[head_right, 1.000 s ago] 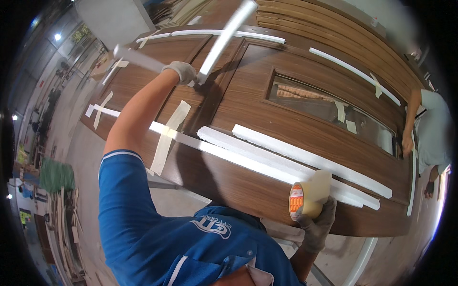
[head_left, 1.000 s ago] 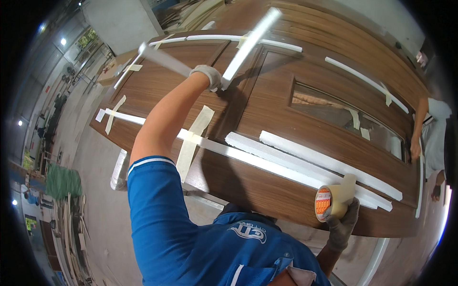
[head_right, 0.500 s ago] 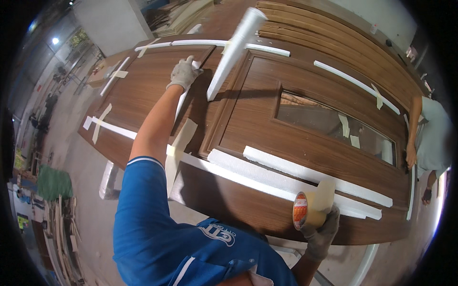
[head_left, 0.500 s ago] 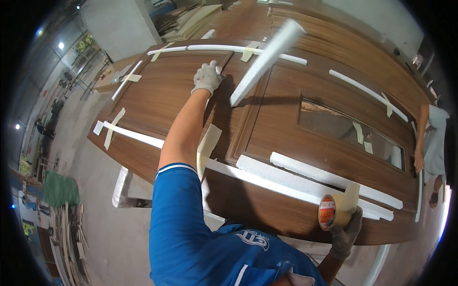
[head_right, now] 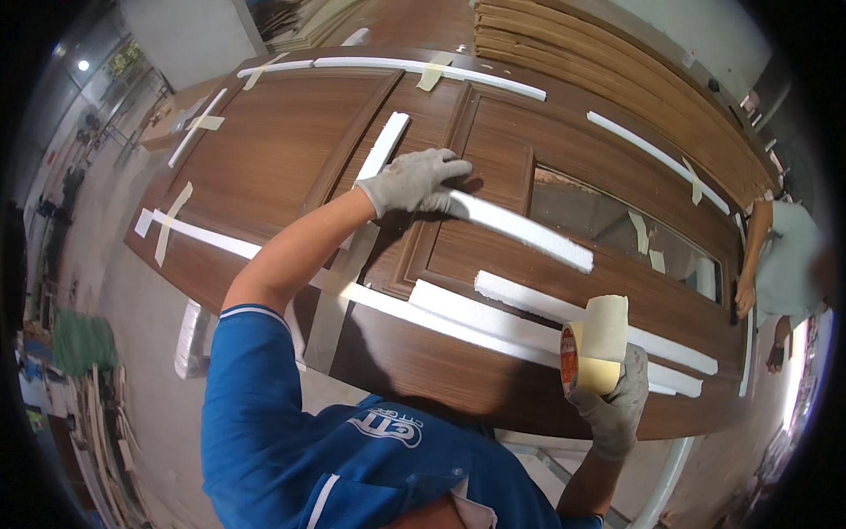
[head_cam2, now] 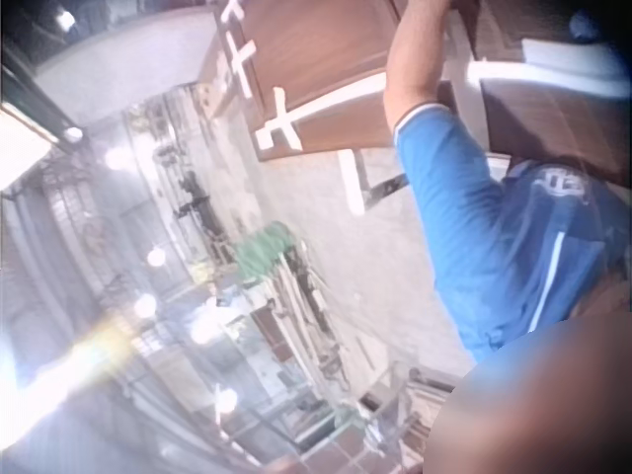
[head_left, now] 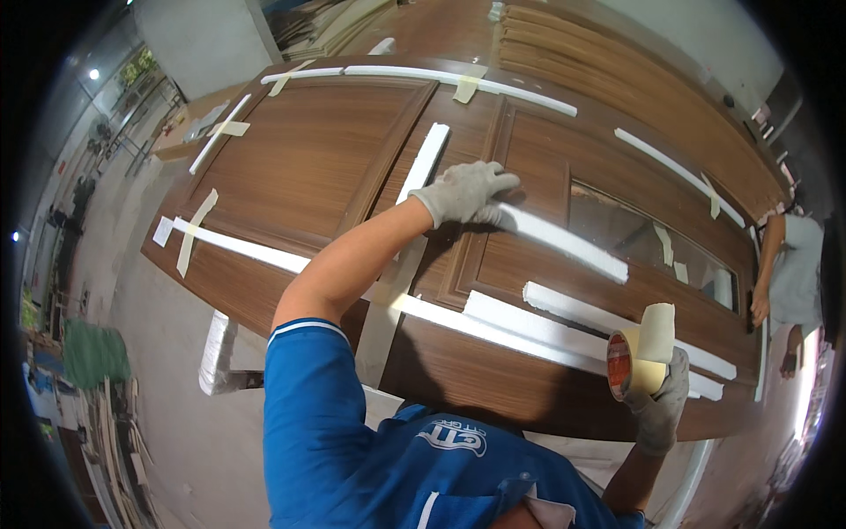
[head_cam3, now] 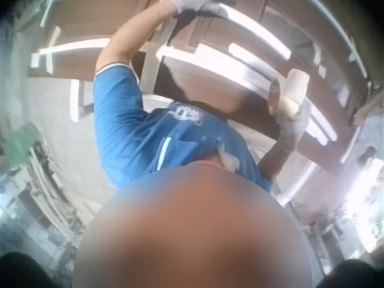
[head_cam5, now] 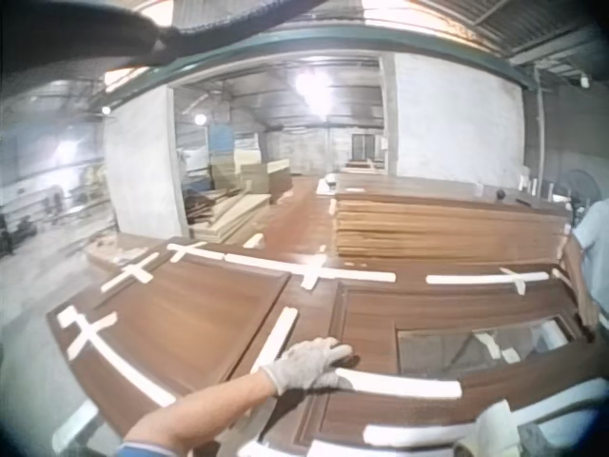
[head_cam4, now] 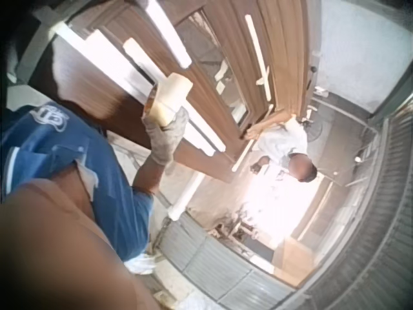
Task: The person applies strips of white tape to a brown wooden door with a glass panel, securing them with masking tape. They repeatedly place tape along the door's surface and edges, then retrieve additional tape from a nearby stack.
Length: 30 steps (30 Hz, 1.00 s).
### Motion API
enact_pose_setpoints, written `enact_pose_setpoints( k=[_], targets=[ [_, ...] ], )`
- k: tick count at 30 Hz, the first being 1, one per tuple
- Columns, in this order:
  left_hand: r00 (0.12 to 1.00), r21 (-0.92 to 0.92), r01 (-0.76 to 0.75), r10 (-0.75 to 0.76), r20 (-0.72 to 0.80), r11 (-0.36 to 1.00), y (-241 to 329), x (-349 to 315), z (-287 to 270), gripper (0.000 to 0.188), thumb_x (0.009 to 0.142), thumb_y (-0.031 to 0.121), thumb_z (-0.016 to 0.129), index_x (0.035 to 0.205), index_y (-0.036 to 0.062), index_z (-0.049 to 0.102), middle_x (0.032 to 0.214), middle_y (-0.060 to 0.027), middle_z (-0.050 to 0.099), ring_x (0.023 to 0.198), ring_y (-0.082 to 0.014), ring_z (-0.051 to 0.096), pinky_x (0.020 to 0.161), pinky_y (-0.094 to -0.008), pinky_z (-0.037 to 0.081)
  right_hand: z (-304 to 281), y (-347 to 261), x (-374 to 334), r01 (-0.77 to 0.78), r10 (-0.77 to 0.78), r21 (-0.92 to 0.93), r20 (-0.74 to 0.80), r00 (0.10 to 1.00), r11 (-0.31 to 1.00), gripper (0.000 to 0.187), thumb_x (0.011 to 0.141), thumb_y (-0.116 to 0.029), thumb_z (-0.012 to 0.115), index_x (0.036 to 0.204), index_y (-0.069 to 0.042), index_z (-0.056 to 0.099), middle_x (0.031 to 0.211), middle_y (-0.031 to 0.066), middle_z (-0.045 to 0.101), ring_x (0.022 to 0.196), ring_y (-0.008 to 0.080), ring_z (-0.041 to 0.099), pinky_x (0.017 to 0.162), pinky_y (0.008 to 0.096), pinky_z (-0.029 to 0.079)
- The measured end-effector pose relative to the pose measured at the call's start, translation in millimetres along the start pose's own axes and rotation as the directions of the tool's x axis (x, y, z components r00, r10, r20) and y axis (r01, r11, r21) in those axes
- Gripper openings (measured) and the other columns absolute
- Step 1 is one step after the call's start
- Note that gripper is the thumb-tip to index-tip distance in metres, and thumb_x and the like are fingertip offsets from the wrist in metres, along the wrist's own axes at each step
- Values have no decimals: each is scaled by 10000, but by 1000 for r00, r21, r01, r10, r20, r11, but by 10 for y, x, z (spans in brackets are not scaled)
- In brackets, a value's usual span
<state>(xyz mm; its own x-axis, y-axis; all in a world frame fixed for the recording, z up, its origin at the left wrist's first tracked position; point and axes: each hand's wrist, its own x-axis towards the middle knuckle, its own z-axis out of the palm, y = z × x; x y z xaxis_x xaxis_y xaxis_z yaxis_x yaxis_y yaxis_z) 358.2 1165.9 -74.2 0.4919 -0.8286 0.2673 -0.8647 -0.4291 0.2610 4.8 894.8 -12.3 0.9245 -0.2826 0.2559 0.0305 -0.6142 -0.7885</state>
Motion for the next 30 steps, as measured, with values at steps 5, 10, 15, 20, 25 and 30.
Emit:
enact_pose_setpoints(
  k=[5, 10, 15, 20, 25, 30],
  targets=[
    [982, 124, 181, -186, 29, 976, 171, -76, -150, 370, 913, 212, 687, 1241, 128, 538, 1096, -160, 688, 930, -379, 695, 818, -474, 551, -69, -43, 270, -18, 11, 109, 65, 998, 994, 598, 634, -385, 868, 1067, -34, 652, 987, 73, 551, 907, 226, 537, 820, 350, 441],
    [774, -119, 569, -579, -258, 814, 160, -182, -140, 332, 953, 272, 637, 1228, 112, 544, 976, -235, 712, 949, -432, 687, 821, -514, 527, -186, -49, 594, 64, -73, 83, 118, 990, 995, 557, 602, -257, 833, 1082, -33, 660, 998, 82, 559, 894, 216, 560, 822, 336, 461],
    [743, 203, 669, -655, -138, 715, 138, -303, -94, 257, 945, 269, 612, 1153, 121, 640, 1020, -187, 692, 964, -381, 692, 820, -498, 549, -223, 16, 818, 130, -137, 51, 198, 971, 990, 560, 589, -229, 830, 1085, -39, 653, 1027, 85, 574, 915, 211, 580, 826, 337, 471],
    [697, 369, 717, -611, -375, 592, 47, -430, -189, 247, 873, 180, 688, 1117, 138, 678, 1103, -165, 627, 1057, -333, 666, 856, -473, 553, -224, 122, 905, 149, -156, 49, 244, 957, 988, 599, 563, -222, 872, 1091, -52, 645, 1036, 76, 582, 931, 212, 589, 836, 344, 477],
    [691, 249, 722, -693, -205, 646, -295, -649, -131, 217, 866, 166, 708, 1077, 127, 679, 1123, -164, 615, 1038, -397, 647, 878, -510, 539, -235, 102, 1000, 206, -190, -22, 299, 935, 978, 590, 565, -152, 880, 1096, -50, 644, 1023, 82, 597, 946, 239, 605, 843, 348, 486],
    [755, 422, 655, -569, -326, 627, -479, -590, -186, 230, 866, 247, 727, 1078, 157, 710, 1127, -115, 648, 1011, -385, 654, 854, -487, 544, -68, 32, 1208, 382, -369, 46, 383, 847, 923, 590, 592, -104, 862, 1140, -50, 650, 1074, 108, 622, 993, 284, 613, 875, 378, 485]
  ],
)
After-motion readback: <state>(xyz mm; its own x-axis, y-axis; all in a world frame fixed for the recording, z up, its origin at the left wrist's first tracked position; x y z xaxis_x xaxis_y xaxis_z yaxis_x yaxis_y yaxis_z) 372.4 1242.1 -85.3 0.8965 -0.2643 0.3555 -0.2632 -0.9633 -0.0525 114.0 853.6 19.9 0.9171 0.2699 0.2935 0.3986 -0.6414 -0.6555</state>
